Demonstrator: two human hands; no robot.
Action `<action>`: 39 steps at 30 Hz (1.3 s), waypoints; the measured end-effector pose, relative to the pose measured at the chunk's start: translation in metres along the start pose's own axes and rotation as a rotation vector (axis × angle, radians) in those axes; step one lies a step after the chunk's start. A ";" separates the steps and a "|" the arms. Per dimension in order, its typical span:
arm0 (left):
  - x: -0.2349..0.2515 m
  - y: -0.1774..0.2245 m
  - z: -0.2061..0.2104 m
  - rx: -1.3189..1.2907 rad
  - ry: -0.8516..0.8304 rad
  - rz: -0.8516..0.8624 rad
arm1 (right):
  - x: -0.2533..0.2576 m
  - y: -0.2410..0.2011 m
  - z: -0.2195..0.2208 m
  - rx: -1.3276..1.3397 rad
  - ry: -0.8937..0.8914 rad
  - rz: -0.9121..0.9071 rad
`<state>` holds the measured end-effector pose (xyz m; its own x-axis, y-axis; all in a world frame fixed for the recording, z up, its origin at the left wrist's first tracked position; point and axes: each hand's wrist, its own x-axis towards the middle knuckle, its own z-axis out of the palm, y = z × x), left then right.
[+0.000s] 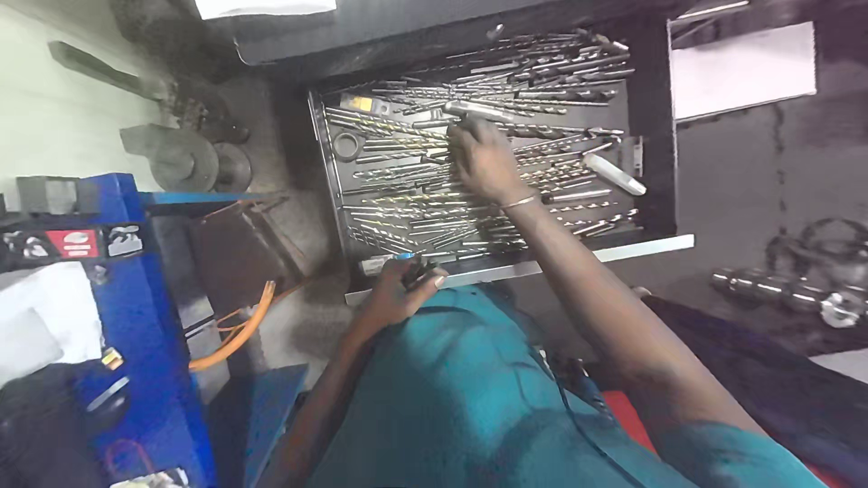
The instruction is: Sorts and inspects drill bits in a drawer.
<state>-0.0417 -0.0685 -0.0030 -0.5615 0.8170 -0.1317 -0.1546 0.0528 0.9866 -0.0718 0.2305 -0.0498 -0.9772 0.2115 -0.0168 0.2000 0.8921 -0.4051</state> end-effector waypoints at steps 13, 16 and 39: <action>0.001 0.001 0.000 -0.076 0.023 -0.069 | -0.015 -0.035 0.002 0.062 -0.091 -0.081; 0.000 0.001 -0.001 -0.097 0.016 -0.068 | -0.014 -0.030 0.009 0.133 -0.026 -0.082; 0.002 -0.002 -0.001 -0.133 0.038 -0.045 | -0.067 0.015 -0.042 0.101 -0.015 0.372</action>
<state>-0.0432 -0.0679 -0.0050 -0.5813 0.7932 -0.1816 -0.2850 0.0106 0.9585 -0.0004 0.2464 -0.0162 -0.8400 0.5071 -0.1929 0.5343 0.7115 -0.4563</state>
